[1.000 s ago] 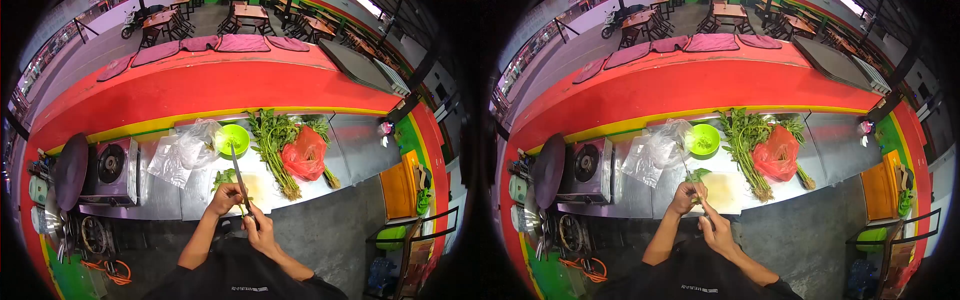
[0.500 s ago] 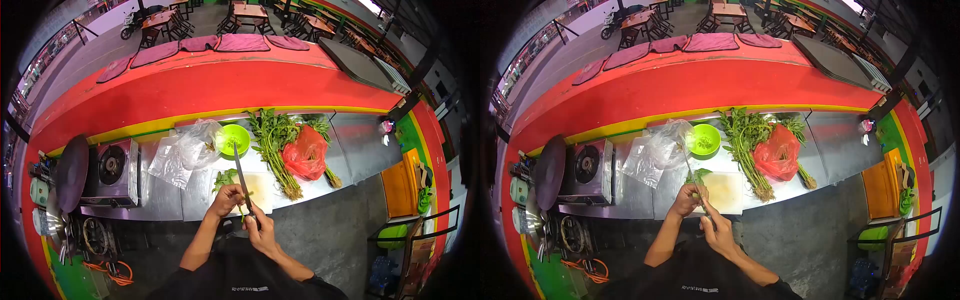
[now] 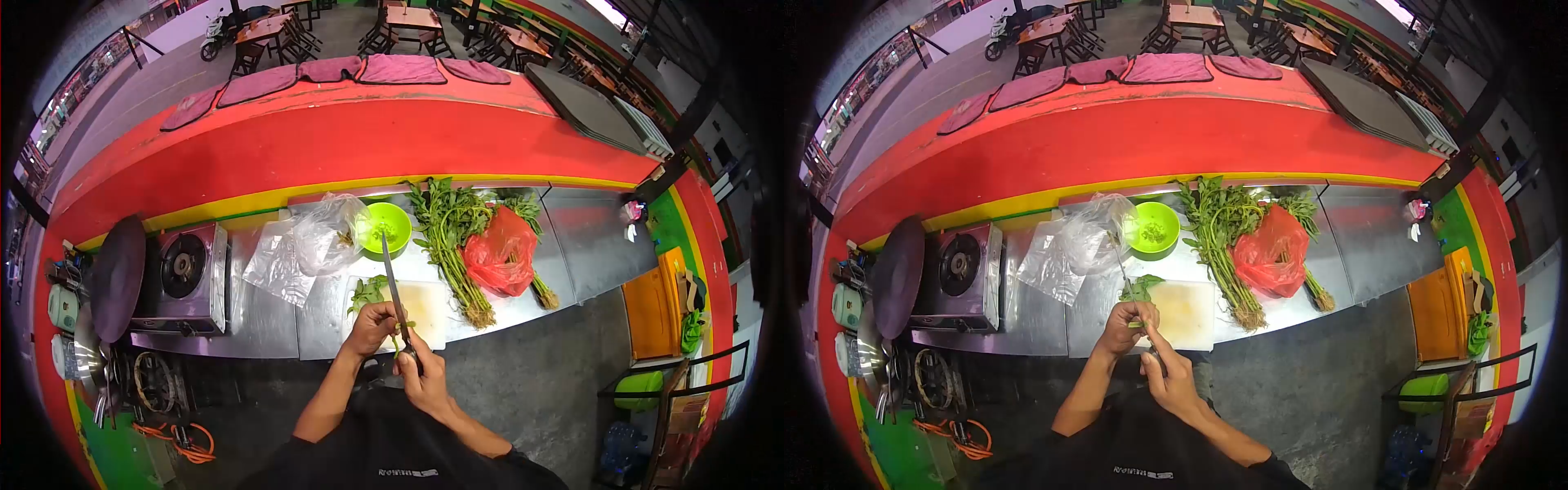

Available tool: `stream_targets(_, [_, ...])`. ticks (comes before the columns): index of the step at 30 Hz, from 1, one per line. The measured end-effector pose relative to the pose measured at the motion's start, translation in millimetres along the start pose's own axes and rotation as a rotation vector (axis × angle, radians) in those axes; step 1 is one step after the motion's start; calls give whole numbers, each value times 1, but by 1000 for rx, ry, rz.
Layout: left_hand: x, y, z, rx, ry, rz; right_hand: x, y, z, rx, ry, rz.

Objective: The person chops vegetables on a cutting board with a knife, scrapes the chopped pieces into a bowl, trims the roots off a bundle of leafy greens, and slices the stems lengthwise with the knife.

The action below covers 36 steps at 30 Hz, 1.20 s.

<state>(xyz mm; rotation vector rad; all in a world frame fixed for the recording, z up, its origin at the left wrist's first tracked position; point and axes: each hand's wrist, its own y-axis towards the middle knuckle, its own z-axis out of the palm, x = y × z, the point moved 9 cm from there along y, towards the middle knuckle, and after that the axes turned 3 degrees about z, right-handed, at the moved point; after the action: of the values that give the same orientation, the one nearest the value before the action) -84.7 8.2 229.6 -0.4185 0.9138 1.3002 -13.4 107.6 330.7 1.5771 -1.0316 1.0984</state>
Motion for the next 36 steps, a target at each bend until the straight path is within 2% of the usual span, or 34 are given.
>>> stream_targets(8, [-15,6,9,-3,-104,21,-3,-3,5,37,-5,69])
stream_targets(16, [-10,4,4,-8,-66,4,-9,-4,-2,-3,33,95])
stream_targets(17, [-6,-1,-3,-76,33,-49,-9,-3,-4,-18,31,92])
stream_targets(22, [-9,-5,5,-31,-21,-60,-3,-2,-7,-38,34,88])
stream_targets(36, [-4,-9,-5,-77,-105,29,-5,-4,1,10,18,35])
